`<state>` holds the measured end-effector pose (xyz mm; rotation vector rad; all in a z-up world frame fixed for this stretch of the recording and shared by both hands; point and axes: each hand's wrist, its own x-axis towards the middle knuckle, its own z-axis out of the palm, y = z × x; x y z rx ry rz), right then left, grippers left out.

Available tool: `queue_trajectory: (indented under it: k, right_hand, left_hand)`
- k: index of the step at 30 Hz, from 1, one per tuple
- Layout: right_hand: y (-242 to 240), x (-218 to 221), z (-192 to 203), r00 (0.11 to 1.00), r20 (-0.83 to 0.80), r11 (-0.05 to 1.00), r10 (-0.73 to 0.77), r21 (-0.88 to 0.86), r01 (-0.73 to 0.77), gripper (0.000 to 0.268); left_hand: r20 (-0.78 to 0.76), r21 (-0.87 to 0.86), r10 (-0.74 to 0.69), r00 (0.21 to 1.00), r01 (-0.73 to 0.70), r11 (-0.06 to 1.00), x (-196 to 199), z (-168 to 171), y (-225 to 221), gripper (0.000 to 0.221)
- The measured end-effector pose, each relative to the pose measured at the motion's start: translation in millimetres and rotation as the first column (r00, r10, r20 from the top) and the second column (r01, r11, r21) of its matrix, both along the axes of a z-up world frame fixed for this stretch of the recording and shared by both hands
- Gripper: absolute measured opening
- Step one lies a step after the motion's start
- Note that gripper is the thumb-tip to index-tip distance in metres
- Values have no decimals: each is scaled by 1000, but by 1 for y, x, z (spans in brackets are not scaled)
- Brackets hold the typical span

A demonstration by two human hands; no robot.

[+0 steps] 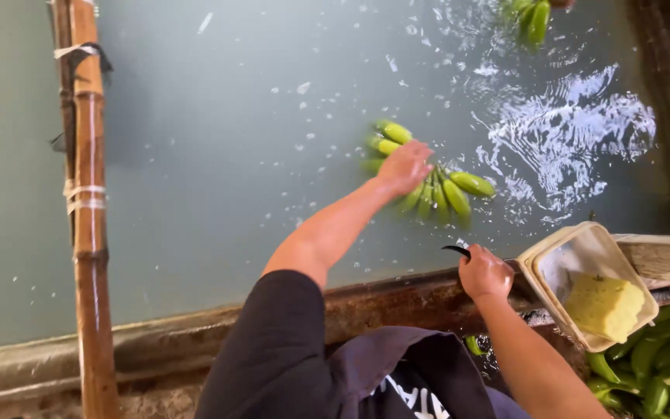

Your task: Cleaning and cutting clusters of green bananas in a water tank.

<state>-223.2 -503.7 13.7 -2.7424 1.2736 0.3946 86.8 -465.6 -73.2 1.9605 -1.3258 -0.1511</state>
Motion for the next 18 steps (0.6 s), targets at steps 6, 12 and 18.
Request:
queue_trajectory:
  k: [6,12,18]
  right_hand:
    - [3,6,6,1000,-7,1000,-13,-10,13,24]
    - [5,9,14,1000,14,1000,5,2,-5,21]
    - [3,4,1,1000,-11,1000,19,4,-19,24]
  left_hand:
    - [128,484,-344,930,244,840,-13,3,-47,51]
    - [78,783,-447,891,222,581,-9,-63,-42,71]
    - [45,807,-347,937,171,565,-4,-53,14,98]
